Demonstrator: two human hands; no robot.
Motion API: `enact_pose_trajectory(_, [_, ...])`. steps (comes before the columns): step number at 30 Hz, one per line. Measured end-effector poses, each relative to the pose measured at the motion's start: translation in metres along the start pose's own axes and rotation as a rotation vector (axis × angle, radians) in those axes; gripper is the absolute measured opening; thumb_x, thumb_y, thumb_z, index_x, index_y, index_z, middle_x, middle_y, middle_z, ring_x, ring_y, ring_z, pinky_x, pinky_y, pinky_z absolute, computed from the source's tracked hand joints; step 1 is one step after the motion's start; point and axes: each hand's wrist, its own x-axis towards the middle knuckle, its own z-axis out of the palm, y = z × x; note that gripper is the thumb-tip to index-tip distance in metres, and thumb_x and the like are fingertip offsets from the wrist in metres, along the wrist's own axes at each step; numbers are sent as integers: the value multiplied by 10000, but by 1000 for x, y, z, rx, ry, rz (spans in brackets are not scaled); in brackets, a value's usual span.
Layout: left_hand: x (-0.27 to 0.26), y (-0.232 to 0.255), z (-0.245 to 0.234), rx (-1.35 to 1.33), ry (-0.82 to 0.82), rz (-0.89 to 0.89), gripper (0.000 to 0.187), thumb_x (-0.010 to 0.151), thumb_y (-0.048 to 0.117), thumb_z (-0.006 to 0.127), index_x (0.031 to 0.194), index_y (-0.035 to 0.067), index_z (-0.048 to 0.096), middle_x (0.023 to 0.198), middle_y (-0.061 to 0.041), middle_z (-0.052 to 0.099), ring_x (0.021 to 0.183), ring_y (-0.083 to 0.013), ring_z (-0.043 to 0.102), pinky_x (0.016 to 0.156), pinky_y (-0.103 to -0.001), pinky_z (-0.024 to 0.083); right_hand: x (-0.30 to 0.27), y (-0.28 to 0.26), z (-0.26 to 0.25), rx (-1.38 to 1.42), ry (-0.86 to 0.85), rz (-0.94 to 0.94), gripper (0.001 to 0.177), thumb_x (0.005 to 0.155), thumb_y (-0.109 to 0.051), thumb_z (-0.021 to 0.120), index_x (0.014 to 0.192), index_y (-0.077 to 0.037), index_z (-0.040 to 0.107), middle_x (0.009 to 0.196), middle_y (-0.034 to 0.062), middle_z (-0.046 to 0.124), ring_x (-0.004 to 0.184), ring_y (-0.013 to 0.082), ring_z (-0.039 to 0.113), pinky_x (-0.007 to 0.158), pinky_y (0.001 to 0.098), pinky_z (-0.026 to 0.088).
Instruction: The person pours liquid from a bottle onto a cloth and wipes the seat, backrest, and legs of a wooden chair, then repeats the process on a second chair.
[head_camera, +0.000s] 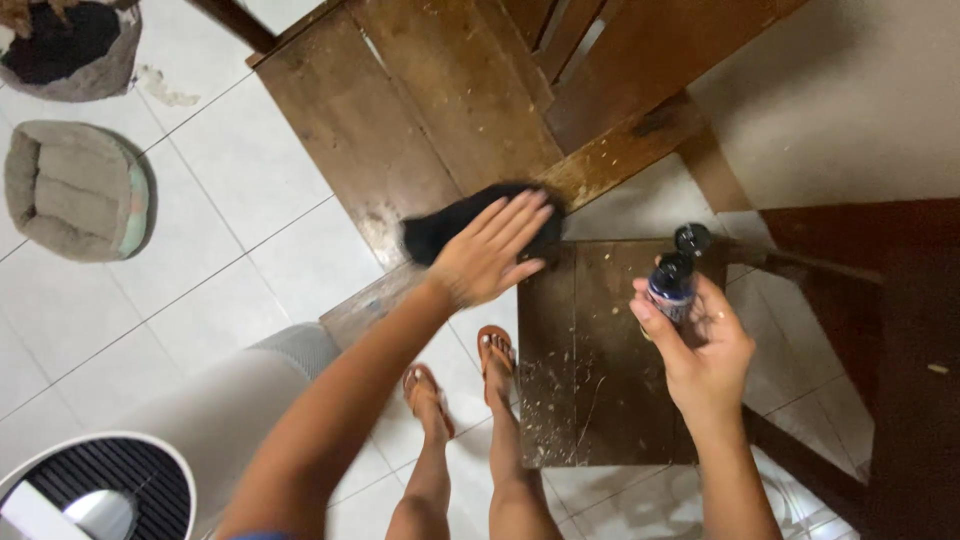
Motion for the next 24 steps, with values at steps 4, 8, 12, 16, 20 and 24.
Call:
enact_pose_trajectory(4, [107,18,17,-23,73,25,810,1055,617,350,1612,35,262,1692,-114,264,1576,-245,206,1287,-412,167,1,5,-21,-50,40,-9,428,929,-42,735,1338,6,618,1147,80,736,992,94,680,809,229,566])
enact_pose_trajectory(8, [140,37,24,4,62,-10,793,1046,600,348,1611,50,263,1693,-95,254,1571,-230,188,1284,-407,154,-4,9,-35,-26,89,4,416,933,-39,732,1333,1,624,1147,78,735,998,93,669,814,223,557])
enact_pose_trajectory(12, [90,33,21,-41,77,-13,745,1073,547,347,1627,57,259,1701,-81,260,1583,-214,192,1294,-399,138,-14,9,-39,-62,125,13,380,949,-47,729,1315,-3,638,1142,67,735,1012,88,666,817,219,553])
enact_pose_trajectory(16, [-11,14,1,-56,40,-192,688,1074,459,371,1609,39,265,1688,-105,267,1567,-235,195,1272,-410,131,-20,8,-24,-52,116,6,389,927,-56,734,1303,-17,640,1144,55,743,990,79,669,812,219,553])
enact_pose_trajectory(20, [-117,2,-11,32,9,-353,636,1063,400,388,1546,-12,346,1651,-149,312,1548,-276,239,1254,-423,178,-28,2,6,-76,80,44,398,897,-54,752,1281,-13,657,1107,65,754,954,87,671,793,233,553])
enact_pose_trajectory(24, [-181,2,-1,28,74,-500,598,1048,358,400,1517,-12,390,1632,-157,330,1526,-281,272,1229,-438,214,-31,-9,37,-59,9,6,401,895,-61,760,1275,-1,649,1114,70,751,983,90,676,839,237,555])
